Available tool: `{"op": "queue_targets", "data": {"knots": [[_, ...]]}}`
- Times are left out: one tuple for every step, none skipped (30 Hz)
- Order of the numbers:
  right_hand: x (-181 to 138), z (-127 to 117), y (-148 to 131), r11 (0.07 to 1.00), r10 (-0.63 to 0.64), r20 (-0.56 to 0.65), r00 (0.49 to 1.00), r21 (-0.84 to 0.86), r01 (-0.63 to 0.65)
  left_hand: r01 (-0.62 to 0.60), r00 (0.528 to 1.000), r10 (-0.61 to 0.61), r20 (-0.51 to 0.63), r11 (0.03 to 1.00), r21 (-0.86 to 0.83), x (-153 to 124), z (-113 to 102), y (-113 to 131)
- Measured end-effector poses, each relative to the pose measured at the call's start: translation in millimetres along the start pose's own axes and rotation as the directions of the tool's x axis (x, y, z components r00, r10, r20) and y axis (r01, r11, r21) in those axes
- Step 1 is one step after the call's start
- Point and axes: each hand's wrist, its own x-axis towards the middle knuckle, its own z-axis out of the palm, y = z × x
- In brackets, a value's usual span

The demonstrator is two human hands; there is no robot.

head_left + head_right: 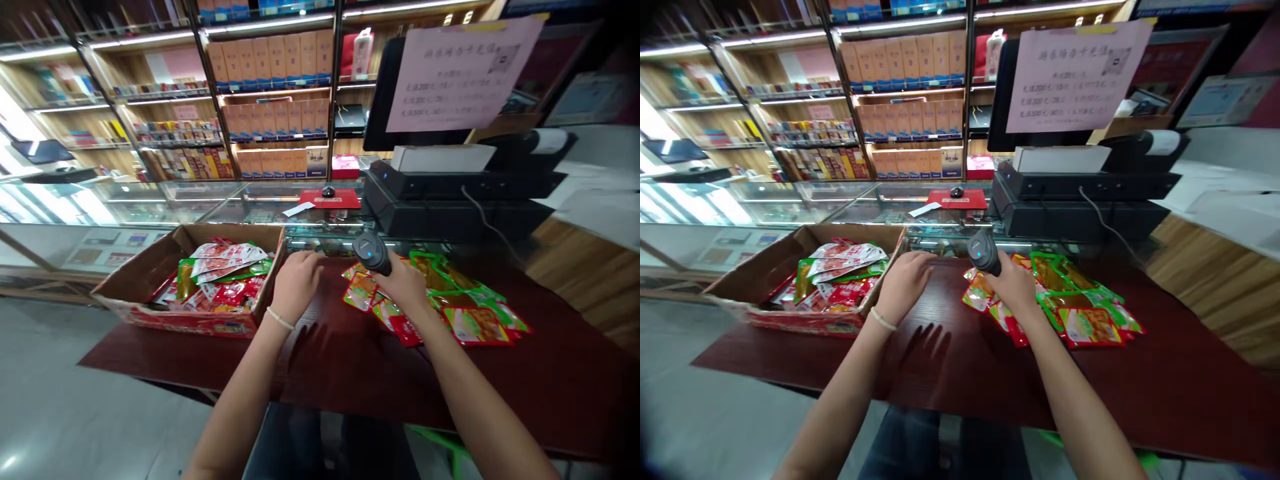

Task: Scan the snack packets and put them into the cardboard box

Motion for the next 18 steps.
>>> {"op": "queue_targets", "data": {"knots": [[0,-1,10,1.000,0.019,0.008,1.000,-0.023,-0.019,-0.005,0.999,0.005,0.042,1.000,-0.007,5,13,6],[0,-1,19,0.998,0.040,0.014,0.999,-0.048,-0.039,-0.006,0.996,0.007,0.089,1.000,-0.013,9,29,11],[-1,-1,28,0.996,0.059,0.013,0.998,-0.071,-0.058,-0.003,0.991,0.005,0.136,1.000,-0.019,13,46,15],[-3,0,37,0.994,0.073,0.003,0.997,-0.087,-0.072,0.007,0.984,-0.004,0.176,1.000,-0.020,16,65,18],[-4,1,44,0.992,0.083,-0.015,0.996,-0.096,-0.084,0.021,0.977,-0.018,0.210,1.000,-0.014,17,85,20],[-7,4,51,0.991,0.090,-0.037,0.995,-0.099,-0.093,0.036,0.971,-0.035,0.236,0.999,0.000,18,105,21],[-9,6,57,0.990,0.094,-0.056,0.994,-0.096,-0.099,0.052,0.966,-0.056,0.253,0.998,0.023,18,123,22],[-11,9,62,0.990,0.101,-0.069,0.993,-0.091,-0.107,0.060,0.960,-0.071,0.270,0.997,0.049,16,140,22],[-12,11,66,0.989,0.109,-0.069,0.992,-0.088,-0.115,0.070,0.957,-0.090,0.276,0.994,0.081,14,153,21],[-14,13,69,0.990,0.109,-0.060,0.992,-0.082,-0.114,0.077,0.955,-0.105,0.279,0.991,0.110,11,163,20],[-14,15,71,0.990,0.110,-0.054,0.992,-0.079,-0.114,0.079,0.954,-0.115,0.278,0.988,0.136,8,170,19],[-15,16,73,0.991,0.110,-0.049,0.993,-0.075,-0.114,0.077,0.954,-0.119,0.276,0.984,0.159,5,174,17],[-15,17,74,0.991,0.111,-0.046,0.993,-0.072,-0.114,0.069,0.954,-0.116,0.275,0.982,0.176,1,175,16],[-15,17,74,0.990,0.117,-0.047,0.992,-0.070,-0.120,0.055,0.955,-0.106,0.277,0.981,0.187,-1,174,15],[-15,17,74,0.989,0.126,-0.048,0.991,-0.068,-0.129,0.039,0.955,-0.094,0.281,0.980,0.195,-4,173,15],[-15,17,73,0.988,0.134,-0.044,0.990,-0.065,-0.137,0.027,0.954,-0.085,0.288,0.979,0.200,-6,171,15],[-15,17,73,0.988,0.139,-0.039,0.990,-0.063,-0.141,0.023,0.952,-0.083,0.295,0.979,0.204,-7,170,16],[-15,16,72,0.988,0.141,-0.034,0.989,-0.060,-0.143,0.024,0.949,-0.087,0.304,0.978,0.205,-7,169,17]]}}
